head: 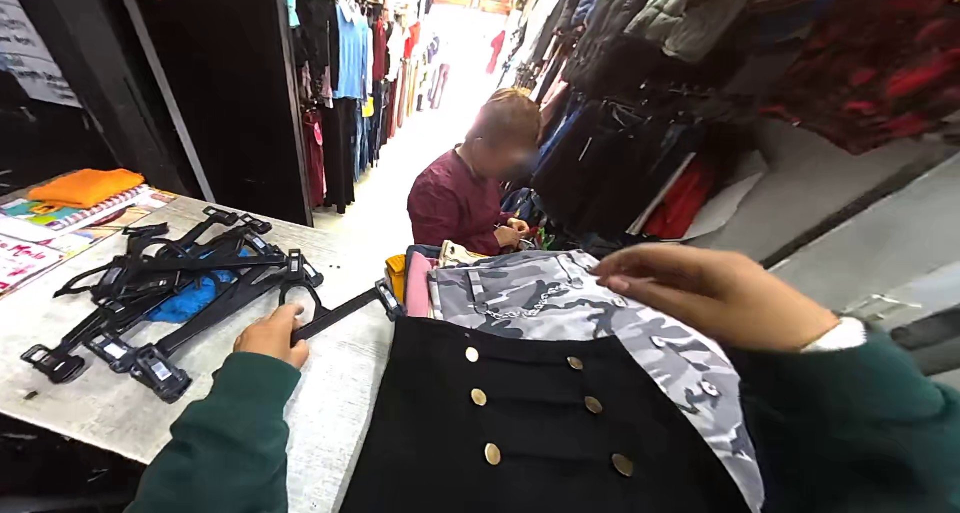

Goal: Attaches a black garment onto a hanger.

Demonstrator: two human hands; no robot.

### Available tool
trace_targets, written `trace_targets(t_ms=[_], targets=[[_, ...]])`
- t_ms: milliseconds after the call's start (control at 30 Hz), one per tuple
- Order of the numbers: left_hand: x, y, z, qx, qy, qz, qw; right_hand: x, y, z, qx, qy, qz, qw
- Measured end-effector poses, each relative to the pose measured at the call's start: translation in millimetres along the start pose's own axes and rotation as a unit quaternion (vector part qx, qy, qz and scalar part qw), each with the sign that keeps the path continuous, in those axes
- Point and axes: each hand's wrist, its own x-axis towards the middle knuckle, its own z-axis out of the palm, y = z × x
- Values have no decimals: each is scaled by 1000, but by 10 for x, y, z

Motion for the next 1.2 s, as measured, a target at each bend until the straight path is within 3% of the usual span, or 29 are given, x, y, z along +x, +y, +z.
trace_targets(t_ms=[100,233,333,367,433,467,533,633,733,767,833,900,967,1100,1200], targets=[[-147,67,-41,-11,184,162,969,146,-395,-231,-6,56,-64,996],[-310,622,-321,2,331,328,885,193,-873,-361,-4,125,-187,974],[-330,1241,-351,-24,305,421,854,223,-1216,-219,-20,154,-252,955],[-255,1419,-189,-51,302,463,832,253,-1295,-115,-18,161,-257,953],[82,1659,421,-108,315,569,752,367,-1282,187,1,155,-248,956],[79,1746,547,-81,230,582,776,437,-1188,385,17,139,-230,963],[64,1826,666,-4,87,561,823,563,-864,849,66,96,-165,979],[285,1545,678,-75,131,532,833,638,-393,1368,106,-5,-51,993],[446,1136,398,-138,104,403,899,634,-247,1480,123,-70,-38,989],[479,1016,351,-163,69,350,920,633,-259,1494,130,-69,-44,988],[509,834,333,-204,-75,259,941,632,-312,1578,142,-76,-40,986],[500,796,316,-223,-234,197,926,624,-358,1711,152,-100,-32,983],[504,798,300,-257,-299,168,904,615,-400,1799,160,-115,-36,980],[484,798,315,-353,-305,155,871,618,-367,1726,177,-14,-28,984],[391,884,336,-387,-248,148,876,646,-261,1544,151,70,-4,986]])
